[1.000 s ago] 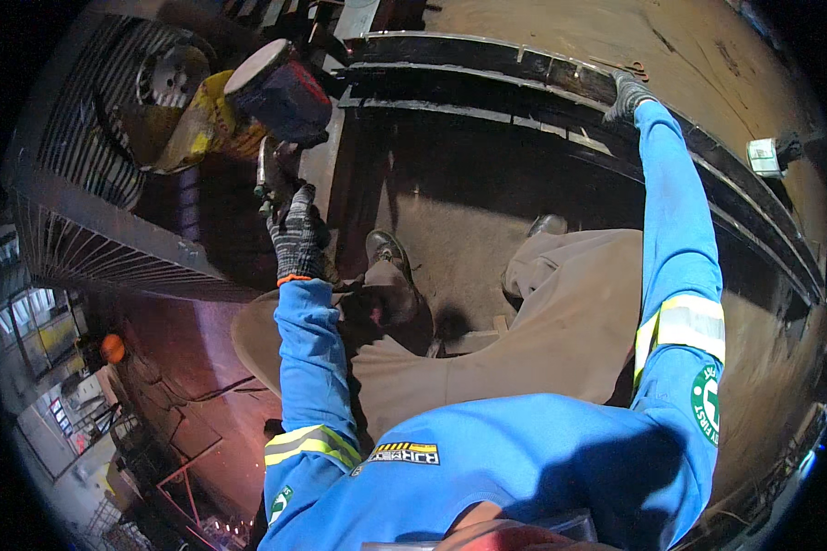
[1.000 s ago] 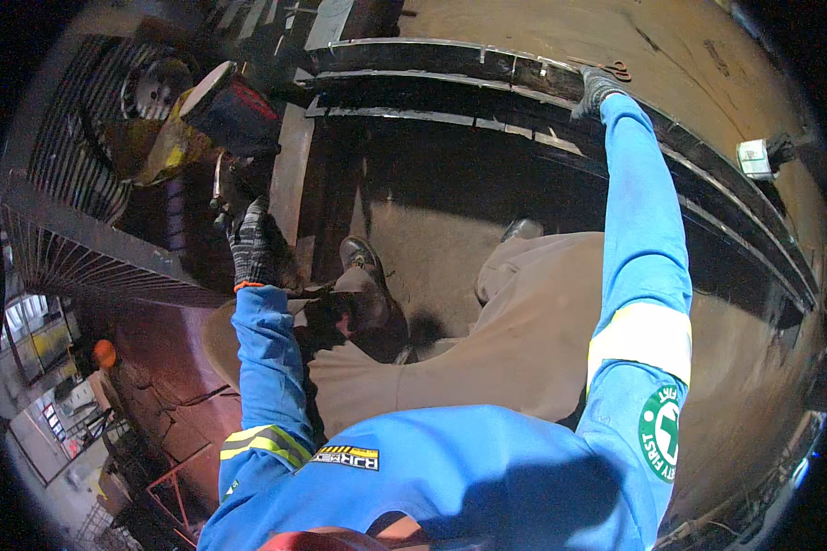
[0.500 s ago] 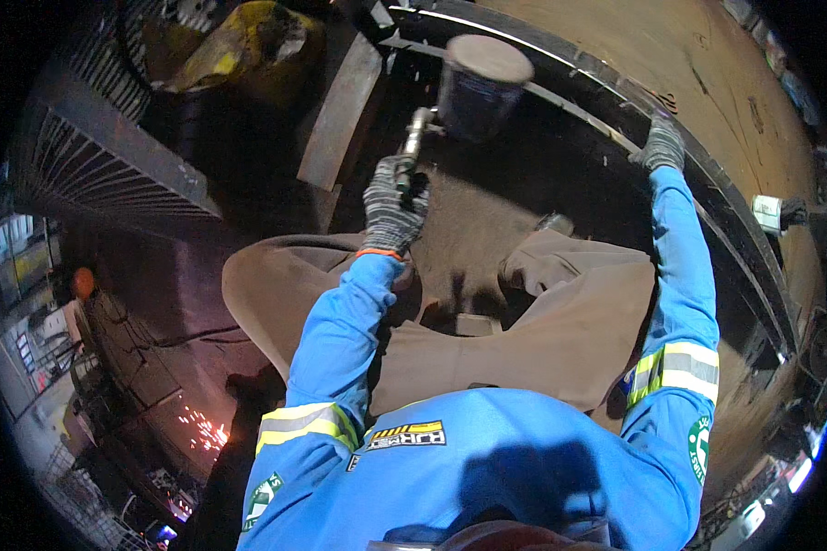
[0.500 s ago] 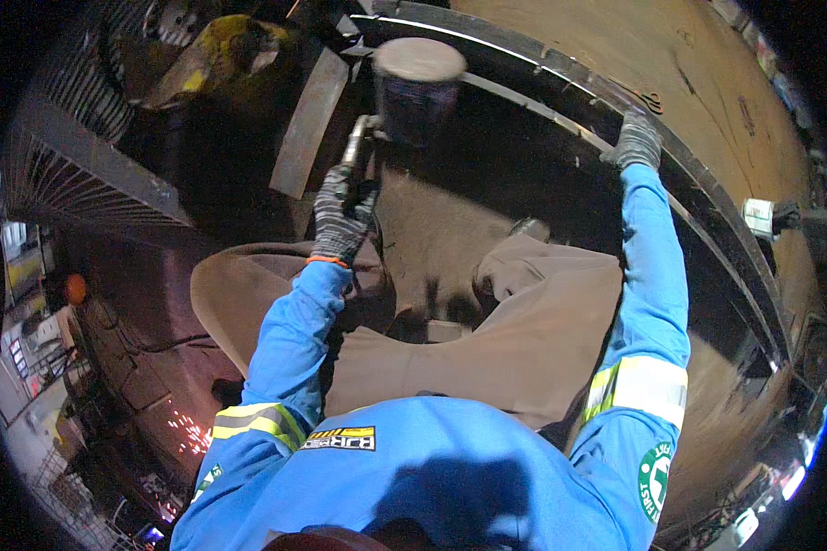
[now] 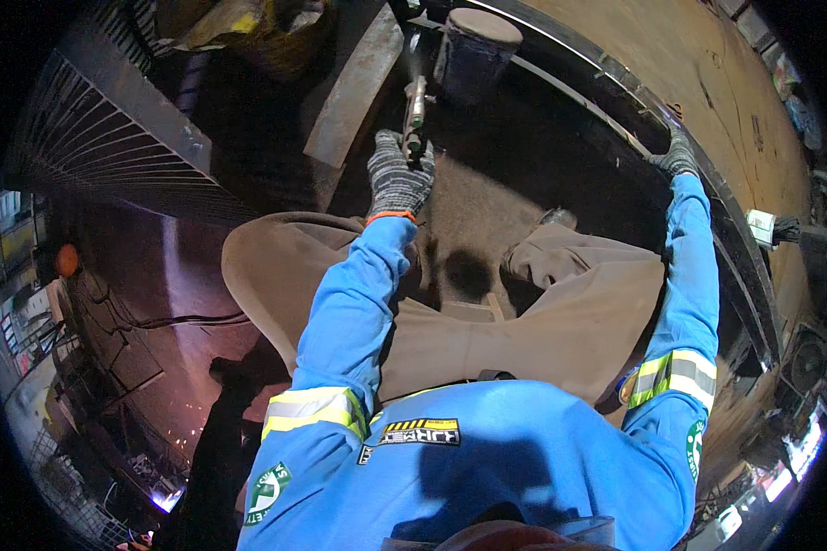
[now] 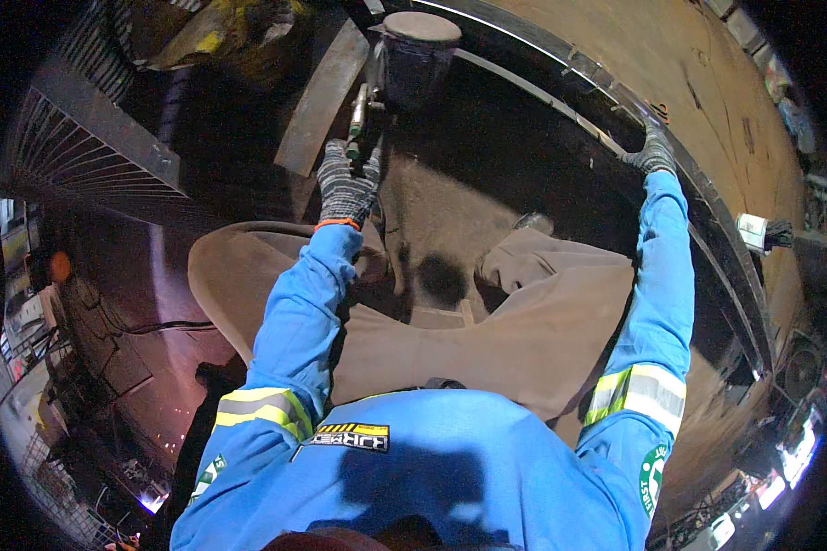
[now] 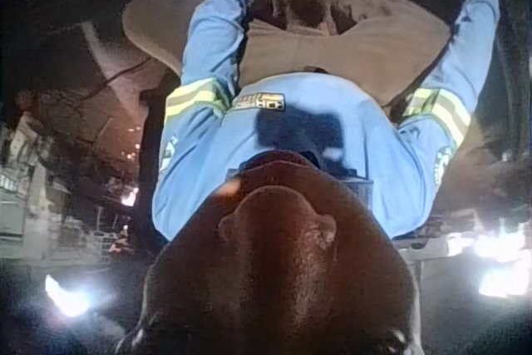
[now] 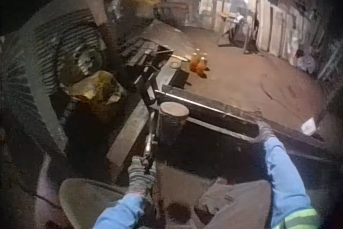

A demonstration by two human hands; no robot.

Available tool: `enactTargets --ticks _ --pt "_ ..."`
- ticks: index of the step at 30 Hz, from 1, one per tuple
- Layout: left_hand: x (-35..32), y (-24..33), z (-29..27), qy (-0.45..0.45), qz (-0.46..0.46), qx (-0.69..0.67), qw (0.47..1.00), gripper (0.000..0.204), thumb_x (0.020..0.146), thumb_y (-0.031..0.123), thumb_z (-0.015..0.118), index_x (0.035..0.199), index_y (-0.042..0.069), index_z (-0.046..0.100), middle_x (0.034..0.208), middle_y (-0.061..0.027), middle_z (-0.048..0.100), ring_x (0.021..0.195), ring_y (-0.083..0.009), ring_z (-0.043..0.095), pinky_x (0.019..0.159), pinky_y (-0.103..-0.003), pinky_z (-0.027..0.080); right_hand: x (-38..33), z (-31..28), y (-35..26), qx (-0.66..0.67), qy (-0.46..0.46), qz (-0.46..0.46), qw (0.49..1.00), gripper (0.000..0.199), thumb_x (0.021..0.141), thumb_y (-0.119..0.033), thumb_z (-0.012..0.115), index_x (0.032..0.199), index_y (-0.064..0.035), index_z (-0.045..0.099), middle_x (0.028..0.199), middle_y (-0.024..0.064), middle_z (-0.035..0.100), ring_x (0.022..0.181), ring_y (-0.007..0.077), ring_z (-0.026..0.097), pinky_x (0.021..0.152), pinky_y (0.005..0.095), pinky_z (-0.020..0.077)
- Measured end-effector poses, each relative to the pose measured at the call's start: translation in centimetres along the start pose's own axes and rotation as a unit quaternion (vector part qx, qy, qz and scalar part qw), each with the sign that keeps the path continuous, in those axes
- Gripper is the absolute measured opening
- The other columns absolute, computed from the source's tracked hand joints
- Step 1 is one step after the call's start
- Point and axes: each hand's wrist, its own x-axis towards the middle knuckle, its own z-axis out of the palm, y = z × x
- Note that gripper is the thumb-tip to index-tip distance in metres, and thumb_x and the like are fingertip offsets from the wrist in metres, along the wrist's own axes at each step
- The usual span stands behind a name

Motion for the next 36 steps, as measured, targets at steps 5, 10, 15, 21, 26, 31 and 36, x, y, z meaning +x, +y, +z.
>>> enactTargets --ticks 5,10,15,21,26,31,36 --pt "-1.0 6.1 1.1 0.069 -0.407 -0.456 0.788 0.018 0.086 0.023 0.052 0.089 0.006 0.052 0.082 -0.0095 0.054 0.072 -0.0202 0.055 0.063 -0.034 0.049 -2.9 -2.9 -2.0 0.052 0.016 0.023 0.998 0.093 0.047 -0.027 0.089 0.127 -0.0072 0.046 0.125 0.0163 0.052 0.117 0.0299 0.048 0.101 0.0365 0.0375" --pt "-2.9 4.3 1.4 -0.162 0.074 0.332 0.926 0.033 0.079 0.030 0.059 0.093 0.001 0.053 0.072 -0.0171 0.061 0.069 -0.0335 0.061 0.062 -0.041 0.049 -2.3 -5.6 1.7 0.028 0.205 0.057 0.977 0.078 0.066 -0.038 0.078 0.127 -0.0037 0.046 0.119 0.0197 0.055 0.109 0.0337 0.054 0.093 0.0375 0.0424" --pt "-4.5 4.2 3.7 -0.241 0.077 0.284 0.925 0.034 0.078 0.029 0.062 0.090 0.000 0.050 0.072 -0.0227 0.059 0.069 -0.0380 0.061 0.059 -0.044 0.047 -11.6 -13.1 -5.3 0.339 0.556 -0.050 0.757 0.048 0.070 -0.017 0.078 0.109 0.0022 0.058 0.107 0.0156 0.061 0.099 0.0231 0.058 0.088 0.0333 0.0454" --pt "-6.7 5.2 5.6 -0.337 0.102 0.205 0.913 0.031 0.077 0.019 0.069 0.097 0.003 0.053 0.077 -0.0168 0.063 0.069 -0.0228 0.062 0.061 -0.035 0.049 -25.5 -12.4 -17.7 0.439 0.562 -0.257 0.652 0.025 0.079 -0.006 0.064 0.101 0.0044 0.058 0.096 0.0164 0.064 0.088 0.0235 0.061 0.078 0.0338 0.0494" --pt "-7.2 4.5 7.7 -0.405 -0.036 0.120 0.905 0.045 0.074 0.028 0.069 0.111 0.008 0.051 0.087 -0.0198 0.064 0.083 -0.0322 0.064 0.072 -0.038 0.050 -29.9 -5.5 -24.0 0.388 0.197 -0.548 0.714 0.036 0.073 -0.022 0.066 0.105 -0.0070 0.058 0.107 0.0140 0.058 0.102 0.0339 0.054 0.090 0.0493 0.0393" --pt "-6.7 5.9 7.2 -0.351 -0.023 0.306 0.884 0.046 0.070 0.025 0.070 0.109 0.008 0.052 0.086 -0.0187 0.064 0.082 -0.0298 0.063 0.071 -0.036 0.050 -30.6 -1.8 -25.2 0.379 0.127 -0.537 0.743 0.046 0.069 -0.016 0.070 0.112 -0.0071 0.058 0.106 0.0142 0.059 0.098 0.0321 0.058 0.084 0.0452 0.0447" --pt "-4.6 4.0 4.8 -0.242 -0.027 0.326 0.913 0.040 0.067 0.021 0.073 0.097 0.005 0.052 0.078 -0.0162 0.062 0.076 -0.0304 0.063 0.068 -0.039 0.049 -30.0 -2.1 -26.1 0.392 0.163 -0.531 0.734 0.044 0.069 -0.015 0.069 0.111 -0.0072 0.058 0.100 0.0131 0.059 0.090 0.0329 0.058 0.079 0.0458 0.0455"
